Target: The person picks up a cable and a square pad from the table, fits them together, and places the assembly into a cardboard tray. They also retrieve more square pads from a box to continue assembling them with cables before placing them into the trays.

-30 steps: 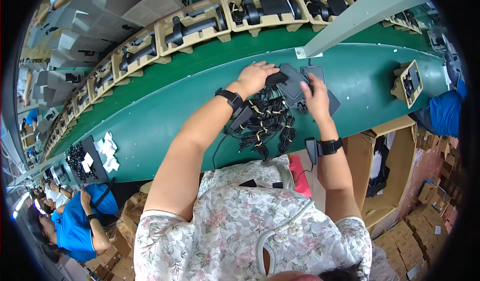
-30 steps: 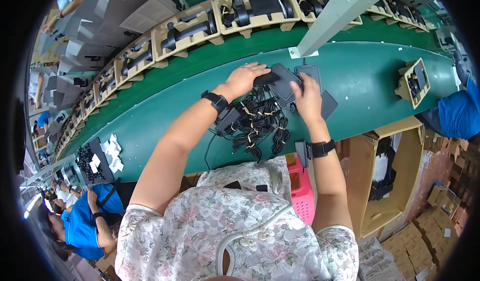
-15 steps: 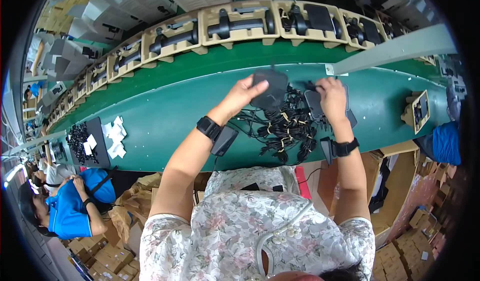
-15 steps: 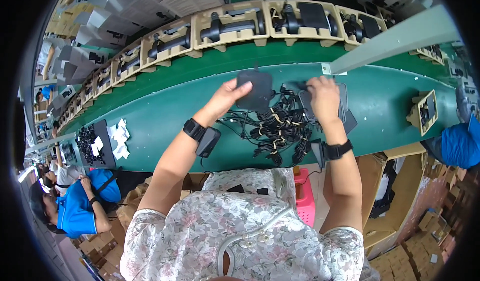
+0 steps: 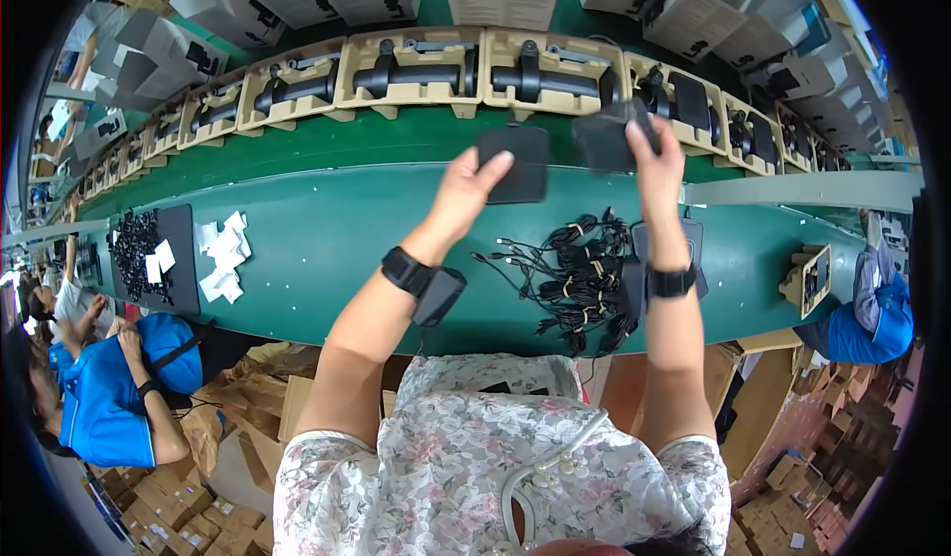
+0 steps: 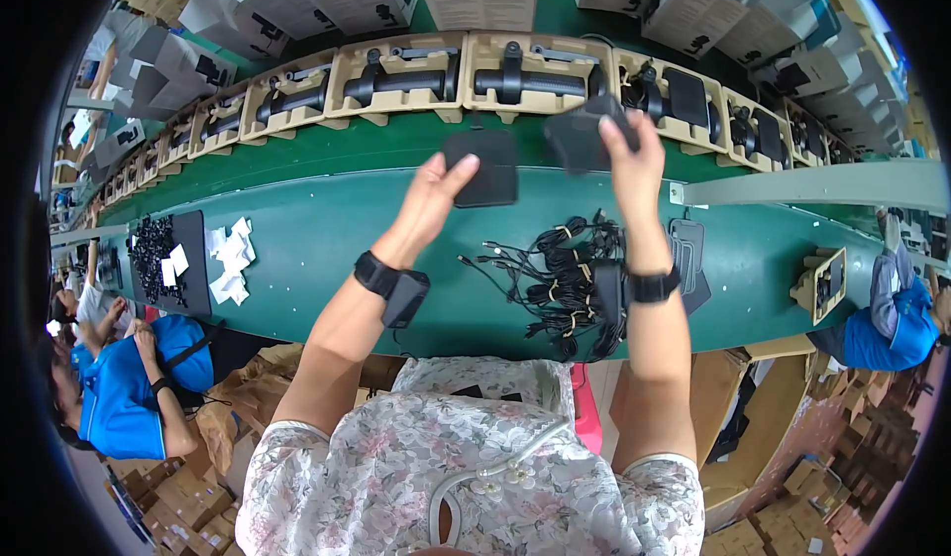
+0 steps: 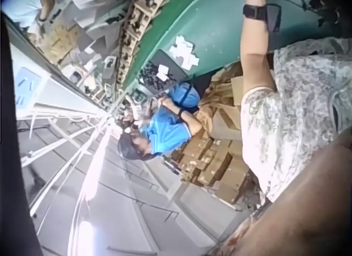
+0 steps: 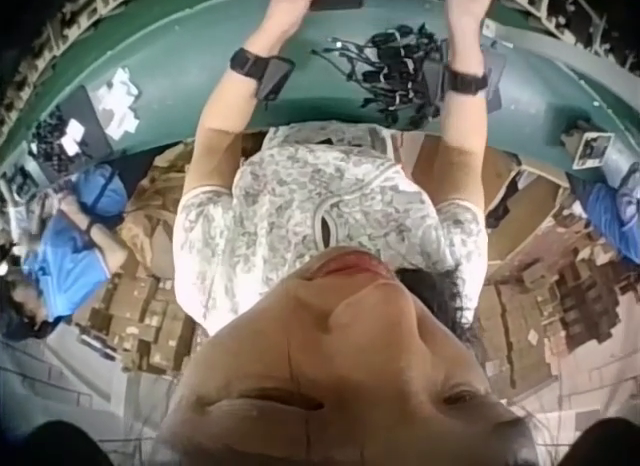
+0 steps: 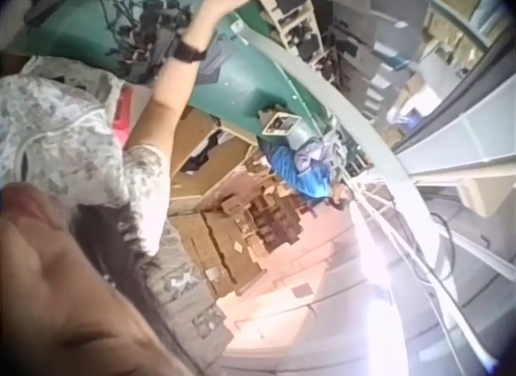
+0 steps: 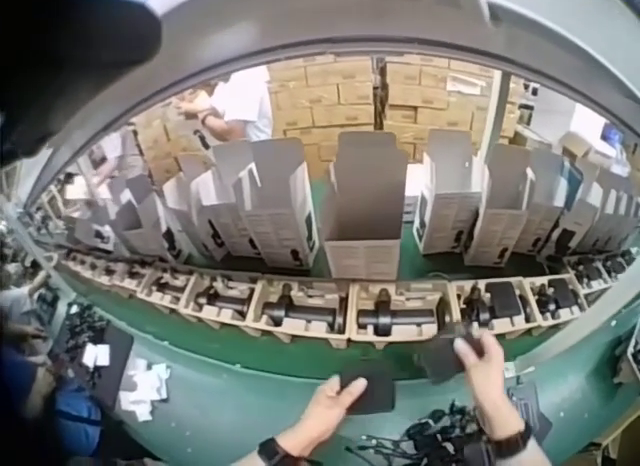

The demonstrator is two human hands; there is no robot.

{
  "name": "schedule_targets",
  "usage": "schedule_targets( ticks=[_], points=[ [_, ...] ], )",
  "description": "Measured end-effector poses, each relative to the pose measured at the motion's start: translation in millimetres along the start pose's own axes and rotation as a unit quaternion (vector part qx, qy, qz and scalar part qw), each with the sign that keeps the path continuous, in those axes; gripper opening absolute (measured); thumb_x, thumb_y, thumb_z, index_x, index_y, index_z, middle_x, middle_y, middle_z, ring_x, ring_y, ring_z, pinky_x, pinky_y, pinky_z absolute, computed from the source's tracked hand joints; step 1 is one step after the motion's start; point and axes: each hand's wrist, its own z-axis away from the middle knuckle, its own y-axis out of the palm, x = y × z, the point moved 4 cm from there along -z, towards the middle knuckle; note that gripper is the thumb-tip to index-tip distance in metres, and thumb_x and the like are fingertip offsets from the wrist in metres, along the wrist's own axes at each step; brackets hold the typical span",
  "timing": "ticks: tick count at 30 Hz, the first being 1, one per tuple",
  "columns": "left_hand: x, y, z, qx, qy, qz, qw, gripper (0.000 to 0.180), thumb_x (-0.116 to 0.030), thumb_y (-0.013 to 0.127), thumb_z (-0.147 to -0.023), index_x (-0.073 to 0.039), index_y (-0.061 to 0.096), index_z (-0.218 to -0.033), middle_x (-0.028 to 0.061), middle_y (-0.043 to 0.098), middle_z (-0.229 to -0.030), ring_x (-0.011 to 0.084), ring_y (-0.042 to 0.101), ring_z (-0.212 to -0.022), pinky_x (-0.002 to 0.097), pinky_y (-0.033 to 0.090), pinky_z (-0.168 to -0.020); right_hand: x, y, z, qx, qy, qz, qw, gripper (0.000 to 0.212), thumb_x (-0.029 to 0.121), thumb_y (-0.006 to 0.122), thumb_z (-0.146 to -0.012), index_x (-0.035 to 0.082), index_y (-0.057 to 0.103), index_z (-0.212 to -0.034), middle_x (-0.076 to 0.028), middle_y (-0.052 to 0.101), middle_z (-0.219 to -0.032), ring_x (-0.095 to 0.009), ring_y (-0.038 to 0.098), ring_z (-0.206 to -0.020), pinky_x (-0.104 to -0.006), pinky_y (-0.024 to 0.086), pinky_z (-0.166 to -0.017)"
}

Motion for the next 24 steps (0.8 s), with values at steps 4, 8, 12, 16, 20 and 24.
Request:
schedule_targets(
  ticks=[4, 8, 12, 16, 20, 24],
  points=[
    [-16, -59, -3, -0.066, 0.067, 0.021, 0.995, 0.021, -0.012, 0.051, -0.09, -0.001, 0.053, -0.108, 0.0049, 0.059, -0.105, 0.0113, 0.054, -0.093, 0.0254, 0.044, -0.084, 6, 16, -88, -0.016, -0.077, 0.112, 0.991, 0.025, 0.022, 0.063, -0.082, 0.004, 0.061, -0.098, -0.004, 0.061, -0.088, -0.011, 0.053, -0.075, -0.0232, 0.043, -0.07],
    [-30, -125, -1, -0.138, 0.116, 0.032, 0.983, 0.021, -0.009, 0.048, -0.091, 0.0, 0.052, -0.11, 0.0061, 0.057, -0.108, 0.0124, 0.054, -0.094, 0.026, 0.044, -0.085, -12, 46, -136, 0.1, 0.025, 0.105, 0.989, 0.03, 0.026, 0.066, -0.078, 0.003, 0.063, -0.097, -0.009, 0.063, -0.08, -0.014, 0.058, -0.078, -0.0248, 0.044, -0.073],
    [-46, -154, -23, -0.177, 0.148, 0.061, 0.971, 0.023, -0.007, 0.046, -0.091, 0.0, 0.05, -0.113, 0.0066, 0.057, -0.107, 0.0134, 0.055, -0.094, 0.0259, 0.043, -0.084, -47, 70, -155, 0.166, -0.09, 0.213, 0.959, 0.032, 0.028, 0.06, -0.083, 0.008, 0.059, -0.108, -0.01, 0.059, -0.097, -0.019, 0.055, -0.085, -0.03, 0.045, -0.074],
    [-68, -167, -69, -0.169, 0.187, 0.089, 0.964, 0.026, -0.004, 0.046, -0.09, 0.0, 0.049, -0.116, 0.007, 0.058, -0.106, 0.0147, 0.055, -0.093, 0.0254, 0.043, -0.084, -50, 83, -117, 0.003, -0.311, 0.576, 0.756, 0.041, 0.035, 0.053, -0.085, 0.013, 0.049, -0.12, -0.012, 0.047, -0.12, -0.028, 0.047, -0.108, -0.0376, 0.042, -0.086],
    [-60, -167, -138, -0.159, 0.201, 0.072, 0.964, 0.027, -0.001, 0.049, -0.087, 0.001, 0.05, -0.115, 0.0073, 0.06, -0.102, 0.0146, 0.056, -0.091, 0.0249, 0.043, -0.083, -50, 81, -108, -0.006, -0.291, 0.513, 0.808, 0.039, 0.033, 0.052, -0.086, 0.011, 0.049, -0.119, -0.012, 0.046, -0.122, -0.031, 0.045, -0.112, -0.0383, 0.04, -0.09],
    [-46, -169, -170, -0.144, 0.133, -0.095, 0.976, 0.027, -0.002, 0.049, -0.087, 0.0, 0.05, -0.114, 0.0078, 0.059, -0.103, 0.0141, 0.055, -0.093, 0.0247, 0.043, -0.083, -40, 67, -96, -0.034, -0.299, 0.435, 0.849, 0.033, 0.027, 0.053, -0.087, 0.009, 0.053, -0.114, -0.012, 0.049, -0.116, -0.029, 0.049, -0.104, -0.0361, 0.041, -0.087]
  ],
)
